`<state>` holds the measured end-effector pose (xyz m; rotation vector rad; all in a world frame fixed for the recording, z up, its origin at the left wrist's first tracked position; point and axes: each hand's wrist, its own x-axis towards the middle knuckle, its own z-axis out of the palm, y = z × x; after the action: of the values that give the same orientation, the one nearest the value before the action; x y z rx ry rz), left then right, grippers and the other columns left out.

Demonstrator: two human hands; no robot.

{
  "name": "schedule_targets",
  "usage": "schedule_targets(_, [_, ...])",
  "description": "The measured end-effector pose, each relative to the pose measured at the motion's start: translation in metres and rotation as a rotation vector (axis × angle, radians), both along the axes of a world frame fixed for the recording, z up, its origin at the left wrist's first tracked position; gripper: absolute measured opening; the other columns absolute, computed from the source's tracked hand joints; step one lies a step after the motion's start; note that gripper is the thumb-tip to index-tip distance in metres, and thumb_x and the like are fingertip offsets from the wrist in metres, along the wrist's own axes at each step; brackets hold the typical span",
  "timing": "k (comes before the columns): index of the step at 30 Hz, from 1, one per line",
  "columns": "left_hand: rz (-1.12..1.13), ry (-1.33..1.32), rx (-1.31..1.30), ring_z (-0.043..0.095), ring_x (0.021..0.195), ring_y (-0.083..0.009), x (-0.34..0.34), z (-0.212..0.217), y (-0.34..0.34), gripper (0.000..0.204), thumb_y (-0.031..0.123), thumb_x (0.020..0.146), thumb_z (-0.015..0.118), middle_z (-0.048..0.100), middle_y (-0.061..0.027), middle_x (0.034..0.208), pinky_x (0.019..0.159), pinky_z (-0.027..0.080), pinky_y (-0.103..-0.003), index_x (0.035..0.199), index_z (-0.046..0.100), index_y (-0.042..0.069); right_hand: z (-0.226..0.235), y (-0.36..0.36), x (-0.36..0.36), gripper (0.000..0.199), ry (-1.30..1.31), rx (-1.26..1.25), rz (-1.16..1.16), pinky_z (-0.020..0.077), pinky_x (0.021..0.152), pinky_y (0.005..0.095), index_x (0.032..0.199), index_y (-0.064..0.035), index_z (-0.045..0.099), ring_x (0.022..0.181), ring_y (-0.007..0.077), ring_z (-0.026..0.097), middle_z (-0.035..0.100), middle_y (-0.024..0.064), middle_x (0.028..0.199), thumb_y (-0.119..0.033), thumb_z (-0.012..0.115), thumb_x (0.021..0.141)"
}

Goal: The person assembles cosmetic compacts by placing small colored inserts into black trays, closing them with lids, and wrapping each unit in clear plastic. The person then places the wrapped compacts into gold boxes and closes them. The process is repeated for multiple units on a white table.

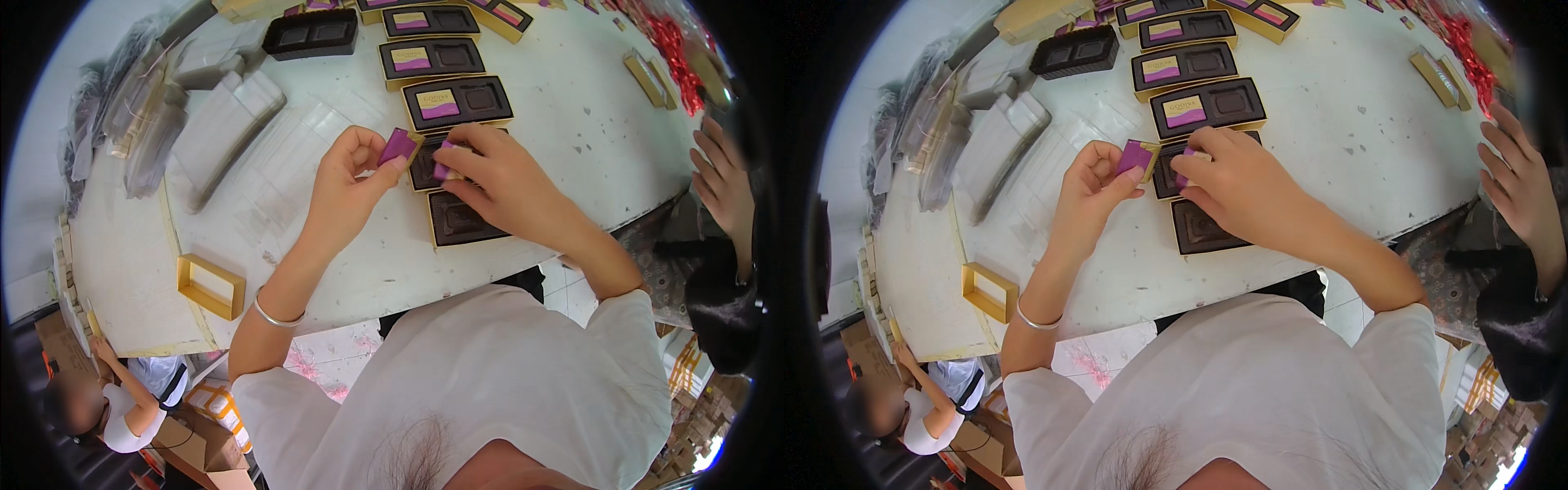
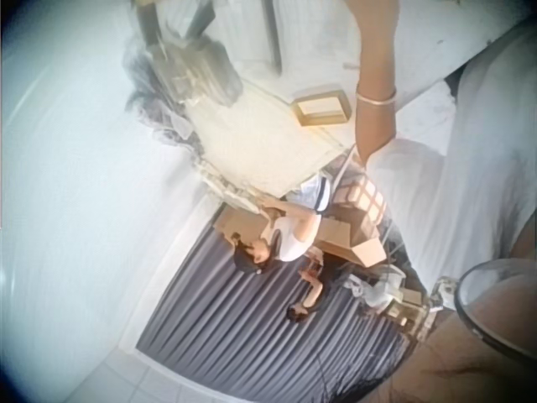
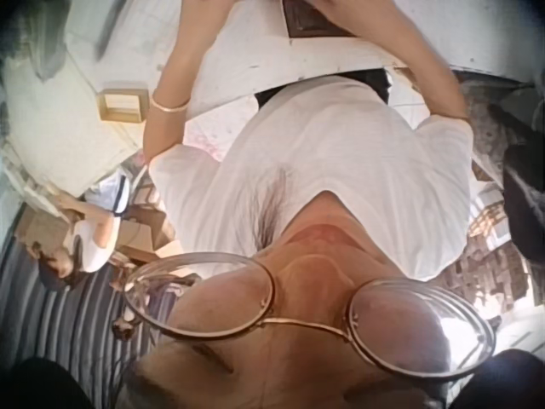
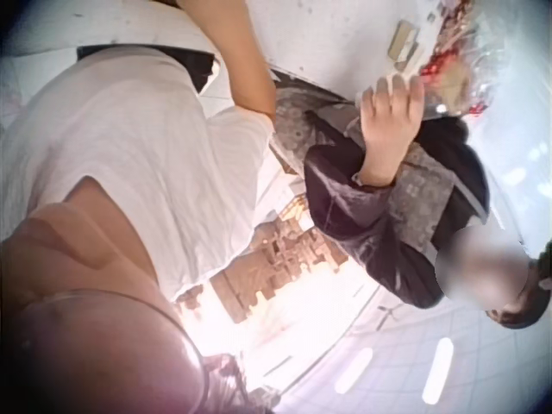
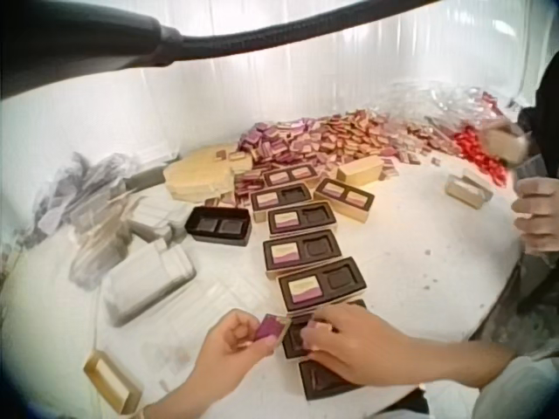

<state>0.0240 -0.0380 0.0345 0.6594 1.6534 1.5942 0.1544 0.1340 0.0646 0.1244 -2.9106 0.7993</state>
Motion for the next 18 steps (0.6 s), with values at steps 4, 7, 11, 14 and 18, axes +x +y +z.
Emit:
schedule_targets(4, [0.016,-0.011,-0.020,0.058,0.084,-0.0094,-0.001,0.002,0.000,0.016,0.010,0.086,0.061,0.061,-0.0033,0.093,0.074,0.051,-0.026,0.094,0.048,0.006,-0.002,0.027,-0.012,0.038,0.154,-0.022,0.345,0.0384,0.096,0.0433,0.111,-0.0056,0.060,0.110,0.0319,0.051,0.054,0.0112,0.120,0.004,0.063,0.074])
schedule_targets(7, [0.018,-0.019,-0.018,0.058,0.085,-0.0099,-0.004,0.002,0.001,0.016,0.010,0.086,0.061,0.061,-0.0036,0.094,0.074,0.051,-0.026,0.094,0.048,0.006,-0.009,0.034,-0.017,0.036,0.134,-0.035,0.445,0.0358,0.098,0.0444,0.107,-0.0051,0.062,0.112,0.0331,0.049,0.055,0.0110,0.117,0.004,0.064,0.073])
schedule_targets(11, [0.042,-0.051,-0.004,0.059,0.086,-0.0100,-0.003,0.001,-0.001,0.016,0.011,0.086,0.061,0.062,-0.0041,0.095,0.074,0.051,-0.026,0.095,0.048,0.006,-0.010,0.027,-0.011,0.030,0.262,-0.079,0.209,0.0404,0.091,0.0407,0.099,-0.0037,0.064,0.104,0.0315,0.052,0.057,0.0100,0.108,0.000,0.069,0.070])
schedule_targets(14, [0.028,-0.051,-0.017,0.059,0.087,-0.0099,-0.004,0.000,0.001,0.016,0.010,0.086,0.062,0.062,-0.0042,0.096,0.075,0.051,-0.026,0.094,0.049,0.006,-0.020,0.014,-0.010,0.026,0.224,0.060,0.128,0.0446,0.078,0.0353,0.095,-0.0024,0.064,0.091,0.0266,0.054,0.056,0.0083,0.099,-0.003,0.071,0.069])
schedule_targets(18, [0.011,-0.022,-0.036,0.058,0.088,-0.0095,-0.004,0.000,0.002,0.017,0.010,0.085,0.063,0.062,-0.0037,0.094,0.074,0.051,-0.026,0.094,0.049,0.006,-0.021,0.011,-0.015,0.016,0.068,-0.316,-0.030,0.0412,0.061,0.0290,0.088,-0.0038,0.061,0.072,0.0200,0.051,0.054,0.0084,0.083,-0.004,0.070,0.075])
